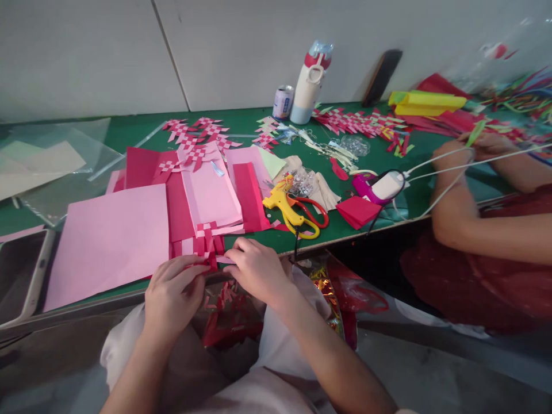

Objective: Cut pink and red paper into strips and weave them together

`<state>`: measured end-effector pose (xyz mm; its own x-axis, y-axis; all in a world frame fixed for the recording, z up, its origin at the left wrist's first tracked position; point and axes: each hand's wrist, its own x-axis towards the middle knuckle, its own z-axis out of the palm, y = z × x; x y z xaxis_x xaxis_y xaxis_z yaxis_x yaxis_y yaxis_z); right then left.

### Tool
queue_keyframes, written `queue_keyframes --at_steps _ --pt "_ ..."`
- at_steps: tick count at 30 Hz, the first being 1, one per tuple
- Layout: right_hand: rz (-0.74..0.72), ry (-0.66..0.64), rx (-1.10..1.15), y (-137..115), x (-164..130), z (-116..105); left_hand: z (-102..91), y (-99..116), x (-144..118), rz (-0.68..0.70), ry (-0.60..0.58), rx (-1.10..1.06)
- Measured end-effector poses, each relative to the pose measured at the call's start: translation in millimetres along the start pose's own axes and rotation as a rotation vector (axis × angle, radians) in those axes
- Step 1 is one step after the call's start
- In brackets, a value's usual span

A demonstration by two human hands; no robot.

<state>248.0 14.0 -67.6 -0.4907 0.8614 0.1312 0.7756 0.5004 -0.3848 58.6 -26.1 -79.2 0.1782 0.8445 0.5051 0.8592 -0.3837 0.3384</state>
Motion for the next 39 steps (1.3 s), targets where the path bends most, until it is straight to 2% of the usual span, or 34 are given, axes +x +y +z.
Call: queue_keyframes --at_steps 5,12,18,24,32,39 --pt "0.016 0.021 0.029 1.8 0.7 0.9 -8.0 3.4 -11.1 0.116 -0.045 -0.025" --pt "-0.039 0.048 -0.021 4.3 -1.0 -0.1 -5.4 7.0 -15.3 0.157 -0.067 0.017" --pt "-0.159 0.158 -0.147 6.2 1.7 1.0 -4.3 5.5 -17.2 0.157 -0.138 0.056" --pt "-0.261 0.244 -0.208 10.8 10.3 3.0 -1.0 4.9 -18.9 0.129 -0.156 0.109" --pt "-0.288 0.302 -0.211 16.8 17.6 7.7 3.1 6.8 -17.8 0.151 -0.197 0.184" --pt "-0.261 0.296 -0.219 19.2 19.9 6.7 4.1 7.0 -18.0 0.149 -0.200 0.188"
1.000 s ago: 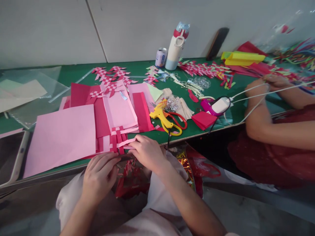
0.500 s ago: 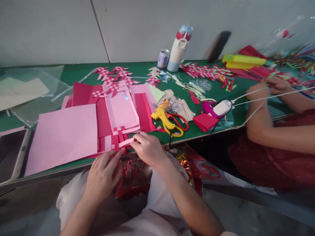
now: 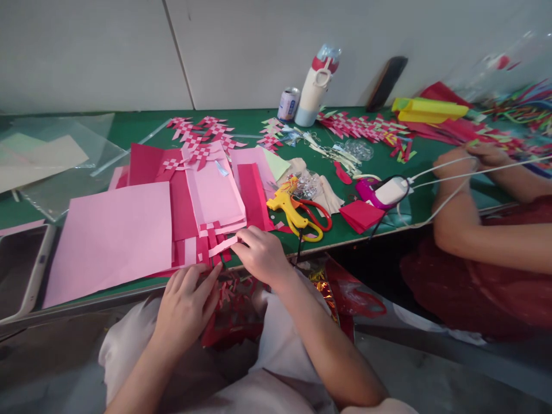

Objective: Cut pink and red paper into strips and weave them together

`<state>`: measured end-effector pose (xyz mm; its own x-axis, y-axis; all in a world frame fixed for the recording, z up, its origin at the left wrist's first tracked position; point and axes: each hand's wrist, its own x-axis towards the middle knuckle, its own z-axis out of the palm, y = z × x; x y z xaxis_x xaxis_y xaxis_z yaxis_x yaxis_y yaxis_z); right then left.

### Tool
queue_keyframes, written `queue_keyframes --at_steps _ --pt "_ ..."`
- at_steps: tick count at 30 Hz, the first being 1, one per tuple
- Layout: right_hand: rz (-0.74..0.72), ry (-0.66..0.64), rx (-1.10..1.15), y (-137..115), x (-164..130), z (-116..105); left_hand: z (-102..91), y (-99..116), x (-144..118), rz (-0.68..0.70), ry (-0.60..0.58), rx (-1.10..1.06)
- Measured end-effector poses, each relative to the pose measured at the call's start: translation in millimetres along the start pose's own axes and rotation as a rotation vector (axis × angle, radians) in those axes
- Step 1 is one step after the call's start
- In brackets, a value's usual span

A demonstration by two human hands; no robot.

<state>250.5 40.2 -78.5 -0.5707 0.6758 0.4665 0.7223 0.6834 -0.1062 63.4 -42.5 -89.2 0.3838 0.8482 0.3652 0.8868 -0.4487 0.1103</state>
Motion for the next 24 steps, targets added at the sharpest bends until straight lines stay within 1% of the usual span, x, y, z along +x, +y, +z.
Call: queue_keyframes --at_steps 5,12,19,24 --pt "0.008 0.035 -0.025 2.3 -1.4 -0.9 0.2 -0.6 -1.1 -0.007 0.004 -0.010" --pt "0.046 0.012 0.041 6.3 -9.2 1.3 0.8 -1.1 -2.1 -0.015 0.006 -0.020" --pt "0.044 0.037 0.029 7.8 -13.6 1.5 0.5 -1.1 -1.2 -0.017 0.012 -0.042" --pt "0.036 0.022 0.051 5.9 -11.9 -0.8 -0.6 -0.7 -0.4 -0.027 0.015 -0.068"
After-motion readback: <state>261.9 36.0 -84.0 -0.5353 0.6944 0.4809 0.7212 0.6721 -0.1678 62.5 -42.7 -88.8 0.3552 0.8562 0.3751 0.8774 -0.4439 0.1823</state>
